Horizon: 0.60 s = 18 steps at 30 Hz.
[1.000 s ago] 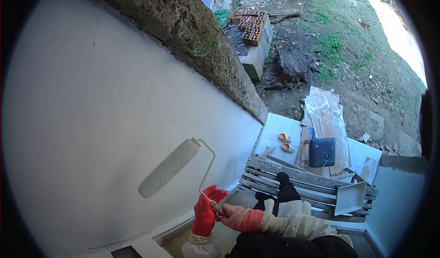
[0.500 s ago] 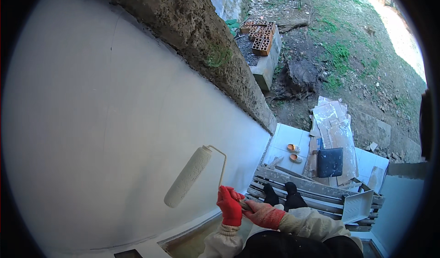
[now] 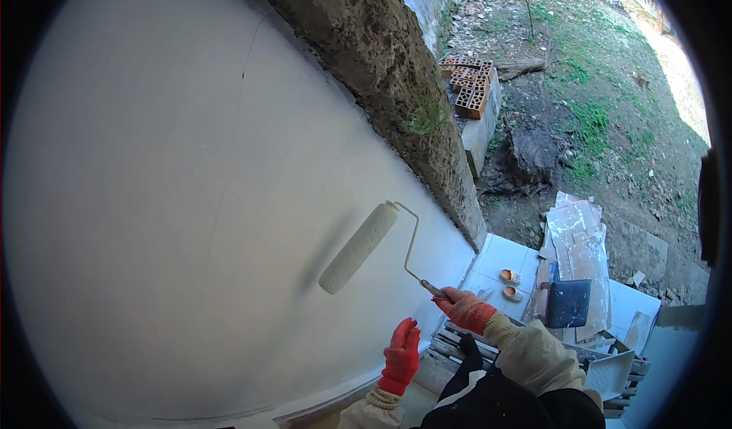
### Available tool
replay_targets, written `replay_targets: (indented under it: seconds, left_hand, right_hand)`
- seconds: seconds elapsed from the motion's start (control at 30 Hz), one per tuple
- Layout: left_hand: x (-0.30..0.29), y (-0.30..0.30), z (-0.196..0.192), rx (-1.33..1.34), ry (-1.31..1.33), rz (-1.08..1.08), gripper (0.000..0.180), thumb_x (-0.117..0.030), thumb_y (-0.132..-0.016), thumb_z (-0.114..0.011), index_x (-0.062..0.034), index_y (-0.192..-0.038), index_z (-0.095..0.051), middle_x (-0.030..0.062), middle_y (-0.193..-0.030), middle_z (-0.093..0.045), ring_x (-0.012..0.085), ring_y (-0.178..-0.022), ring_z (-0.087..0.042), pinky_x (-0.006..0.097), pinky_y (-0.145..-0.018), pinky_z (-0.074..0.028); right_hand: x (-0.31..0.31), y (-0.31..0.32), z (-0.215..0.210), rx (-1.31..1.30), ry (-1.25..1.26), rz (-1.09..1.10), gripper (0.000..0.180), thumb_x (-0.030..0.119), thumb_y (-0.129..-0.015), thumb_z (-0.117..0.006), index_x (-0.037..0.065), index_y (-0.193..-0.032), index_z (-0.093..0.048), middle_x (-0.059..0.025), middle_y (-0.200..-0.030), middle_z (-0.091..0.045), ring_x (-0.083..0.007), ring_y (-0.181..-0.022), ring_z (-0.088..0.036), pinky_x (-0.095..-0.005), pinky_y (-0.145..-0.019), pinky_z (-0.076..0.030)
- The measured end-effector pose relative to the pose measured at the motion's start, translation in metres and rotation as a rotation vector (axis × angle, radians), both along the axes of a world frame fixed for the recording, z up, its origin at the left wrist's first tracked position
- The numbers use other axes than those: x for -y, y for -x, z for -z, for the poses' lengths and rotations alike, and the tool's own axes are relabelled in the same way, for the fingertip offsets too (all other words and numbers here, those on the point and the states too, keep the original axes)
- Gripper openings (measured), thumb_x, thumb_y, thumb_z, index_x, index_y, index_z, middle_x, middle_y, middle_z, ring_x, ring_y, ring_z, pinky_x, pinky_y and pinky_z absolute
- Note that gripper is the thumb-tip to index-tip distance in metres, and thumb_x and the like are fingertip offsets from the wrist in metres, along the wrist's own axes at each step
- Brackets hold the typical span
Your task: The person paints a wall and an upper corner area using a paint roller, moving it in vertical and angled strokes to cover the surface with white paint.
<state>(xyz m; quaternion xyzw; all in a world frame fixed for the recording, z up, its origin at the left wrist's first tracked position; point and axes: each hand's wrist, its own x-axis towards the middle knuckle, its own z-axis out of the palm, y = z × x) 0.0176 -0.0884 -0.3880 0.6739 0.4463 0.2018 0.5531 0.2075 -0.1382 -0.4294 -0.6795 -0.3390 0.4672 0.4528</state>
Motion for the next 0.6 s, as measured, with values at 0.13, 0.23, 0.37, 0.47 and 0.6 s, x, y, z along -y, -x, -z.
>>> replay_targets:
  seconds: [0.13, 0.23, 0.37, 0.47, 0.6]
  left_hand:
    - [-0.010, 0.028, -0.004, -0.007, 0.022, -0.043, 0.031, -0.013, -0.095, -0.051, -0.0017, -0.123, -0.050, 0.0119, -0.113, -0.061, 0.0164, -0.095, -0.062, 0.029, -0.082, -0.051]
    - [-0.014, 0.037, -0.016, 0.039, 0.040, -0.077, 0.030, -0.016, -0.097, -0.046, -0.0002, -0.123, -0.049, 0.0139, -0.114, -0.060, 0.0208, -0.094, -0.063, 0.033, -0.082, -0.053]
    - [-0.022, 0.027, -0.040, 0.128, 0.034, -0.101, 0.026, -0.010, -0.096, -0.048, -0.0010, -0.120, -0.052, 0.0112, -0.110, -0.063, 0.0174, -0.092, -0.064, 0.029, -0.080, -0.053]
    - [-0.029, 0.014, -0.067, 0.188, -0.040, -0.072, 0.026, -0.007, -0.095, -0.048, -0.0015, -0.120, -0.053, 0.0112, -0.110, -0.063, 0.0175, -0.092, -0.064, 0.029, -0.080, -0.053]
    - [-0.043, -0.008, -0.100, 0.237, -0.150, 0.008, 0.025, -0.005, -0.096, -0.044, -0.0006, -0.120, -0.052, 0.0130, -0.110, -0.062, 0.0212, -0.093, -0.064, 0.033, -0.082, -0.054]
  right_hand:
    - [-0.048, -0.013, 0.019, -0.055, 0.025, 0.007, 0.030, 0.035, -0.092, -0.056, 0.007, -0.100, -0.061, -0.0088, -0.068, -0.054, -0.0175, -0.062, -0.046, -0.0349, -0.059, -0.042]
    - [-0.066, -0.025, 0.001, -0.032, -0.017, -0.004, 0.030, 0.035, -0.092, -0.056, 0.007, -0.101, -0.061, -0.0085, -0.068, -0.053, -0.0164, -0.062, -0.046, -0.0344, -0.059, -0.041]
    - [-0.085, -0.039, -0.060, 0.065, -0.145, 0.046, 0.028, 0.033, -0.092, -0.057, 0.006, -0.099, -0.061, -0.0099, -0.065, -0.054, -0.0181, -0.059, -0.047, -0.0351, -0.057, -0.042]
    - [-0.113, -0.058, -0.130, 0.247, -0.392, 0.130, 0.027, 0.033, -0.091, -0.058, 0.005, -0.092, -0.059, -0.0147, -0.062, -0.055, -0.0250, -0.053, -0.048, -0.0382, -0.054, -0.043]
    - [-0.145, -0.086, -0.242, 0.362, -0.566, 0.171, 0.030, 0.031, -0.092, -0.058, 0.003, -0.084, -0.055, -0.0179, -0.061, -0.054, -0.0313, -0.053, -0.050, -0.0399, -0.052, -0.042]
